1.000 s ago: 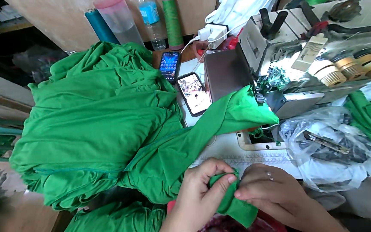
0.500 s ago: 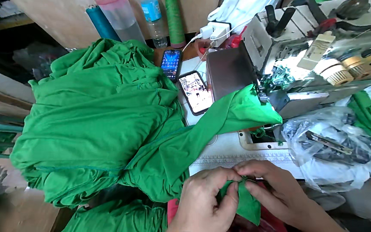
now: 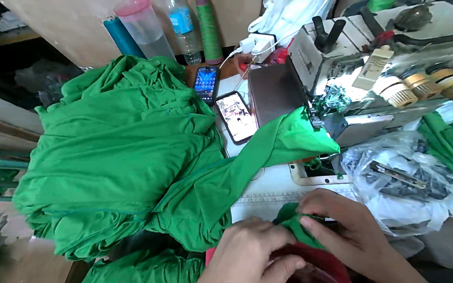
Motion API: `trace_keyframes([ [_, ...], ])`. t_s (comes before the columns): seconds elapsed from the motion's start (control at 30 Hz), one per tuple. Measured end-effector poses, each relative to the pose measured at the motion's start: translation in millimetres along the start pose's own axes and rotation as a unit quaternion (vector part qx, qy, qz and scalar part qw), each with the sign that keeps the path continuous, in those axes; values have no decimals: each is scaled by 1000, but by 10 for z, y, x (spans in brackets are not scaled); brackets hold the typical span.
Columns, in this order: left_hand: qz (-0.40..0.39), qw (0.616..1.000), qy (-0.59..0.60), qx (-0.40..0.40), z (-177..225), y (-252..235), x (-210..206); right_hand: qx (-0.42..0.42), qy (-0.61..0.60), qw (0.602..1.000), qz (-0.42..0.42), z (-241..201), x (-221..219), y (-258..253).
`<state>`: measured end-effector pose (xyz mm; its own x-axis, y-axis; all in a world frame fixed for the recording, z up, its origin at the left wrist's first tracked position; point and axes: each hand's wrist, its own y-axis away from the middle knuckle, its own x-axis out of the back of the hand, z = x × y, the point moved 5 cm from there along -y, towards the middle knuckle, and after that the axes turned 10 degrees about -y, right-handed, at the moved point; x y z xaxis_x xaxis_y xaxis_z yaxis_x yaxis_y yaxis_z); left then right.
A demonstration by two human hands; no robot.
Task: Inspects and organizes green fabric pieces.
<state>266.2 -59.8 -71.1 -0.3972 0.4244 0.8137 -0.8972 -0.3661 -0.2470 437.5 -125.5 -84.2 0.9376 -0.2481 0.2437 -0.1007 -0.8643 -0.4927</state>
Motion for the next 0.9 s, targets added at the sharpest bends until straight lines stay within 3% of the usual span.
trace_keyframes([
  [0.13,33,997,-38,62,-59,-45,-62,49,45,997,-26,-150,-77,5],
  [0.3,195,971,-110,85,-77,-115,-147,65,74,995,-25,-147,-186,26],
  [0.37,232,960,-127,87,-119,-103,-134,45,37,998,-18,-131,-173,28],
  [0.47,234,962,-117,82,-169,-62,-93,-38,-130,991,3,-87,-123,38],
  [0.53,218,972,-56,70,-192,-41,-80,-117,-317,940,45,9,-114,49],
  [0.6,197,974,105,40,-217,-38,-73,-185,-495,846,74,110,-134,49],
  [0.67,172,929,329,-4,-217,-46,-81,-219,-586,778,53,193,-167,76],
  [0.73,141,843,517,-50,-165,-61,-111,-218,-653,725,-5,219,-251,109],
  [0.8,85,768,631,-64,-61,-82,-198,-205,-710,672,-53,204,-333,116],
  [0.83,46,754,653,-58,-7,-85,-266,-199,-734,647,-49,193,-338,90],
  [0.9,-21,788,613,-49,55,-84,-417,-169,-750,640,-8,185,-261,8],
])
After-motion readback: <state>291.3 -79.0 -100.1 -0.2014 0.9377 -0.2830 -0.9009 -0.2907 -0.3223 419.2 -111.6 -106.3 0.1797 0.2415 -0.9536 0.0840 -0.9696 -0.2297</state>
